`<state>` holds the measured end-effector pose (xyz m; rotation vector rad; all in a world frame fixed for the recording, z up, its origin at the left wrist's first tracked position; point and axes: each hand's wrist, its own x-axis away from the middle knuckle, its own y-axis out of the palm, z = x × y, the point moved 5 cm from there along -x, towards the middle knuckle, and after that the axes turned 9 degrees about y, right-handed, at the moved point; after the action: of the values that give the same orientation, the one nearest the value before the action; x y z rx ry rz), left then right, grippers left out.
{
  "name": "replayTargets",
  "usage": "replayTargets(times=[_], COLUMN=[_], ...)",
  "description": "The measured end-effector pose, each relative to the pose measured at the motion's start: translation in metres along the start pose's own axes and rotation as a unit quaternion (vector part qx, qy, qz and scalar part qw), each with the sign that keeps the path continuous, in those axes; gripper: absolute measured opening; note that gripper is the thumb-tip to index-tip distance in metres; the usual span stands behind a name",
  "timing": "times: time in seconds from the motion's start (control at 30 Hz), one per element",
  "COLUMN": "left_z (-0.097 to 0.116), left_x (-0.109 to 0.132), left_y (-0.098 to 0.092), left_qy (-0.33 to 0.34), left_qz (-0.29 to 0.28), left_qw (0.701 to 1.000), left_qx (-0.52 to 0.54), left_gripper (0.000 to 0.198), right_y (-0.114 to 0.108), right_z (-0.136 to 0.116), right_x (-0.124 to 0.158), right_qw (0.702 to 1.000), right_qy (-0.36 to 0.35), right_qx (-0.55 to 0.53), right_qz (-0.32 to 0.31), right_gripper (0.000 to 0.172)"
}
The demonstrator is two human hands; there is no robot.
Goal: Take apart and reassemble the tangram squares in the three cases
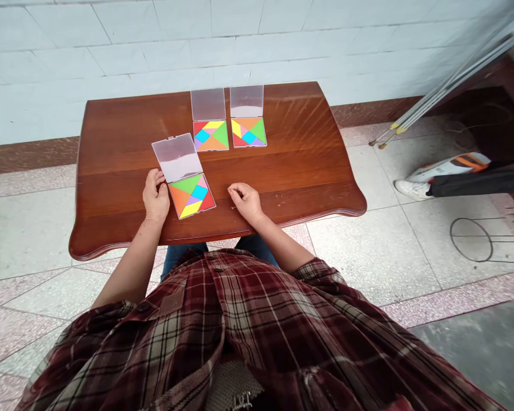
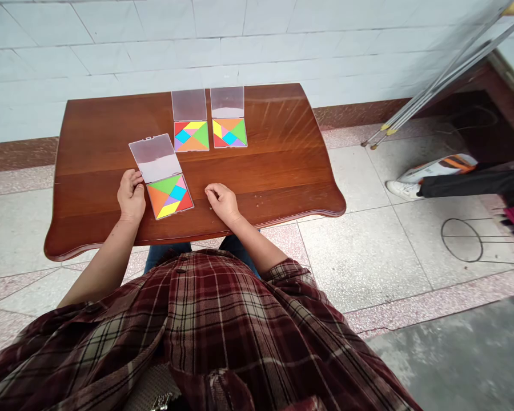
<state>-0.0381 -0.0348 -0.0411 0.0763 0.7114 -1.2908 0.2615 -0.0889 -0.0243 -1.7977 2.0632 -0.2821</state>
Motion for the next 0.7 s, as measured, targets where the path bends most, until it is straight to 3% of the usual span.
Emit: replayTargets(times=[0.7], left_z=[0.0009], left_x=[0.0003], left_y=[-0.0003], left_qy=[-0.014], left_qz=[-0.01], left_qw=[1.0], left_qx=[-0.001], left_gripper=[0.05], right_y=[-0.0009], right_z=[-0.0028], right_x=[0.0002], right_qw=[1.0], right_qy=[0.015], right_qx=[-0.002], right_qz=[-0.004], right_gripper=[0.024])
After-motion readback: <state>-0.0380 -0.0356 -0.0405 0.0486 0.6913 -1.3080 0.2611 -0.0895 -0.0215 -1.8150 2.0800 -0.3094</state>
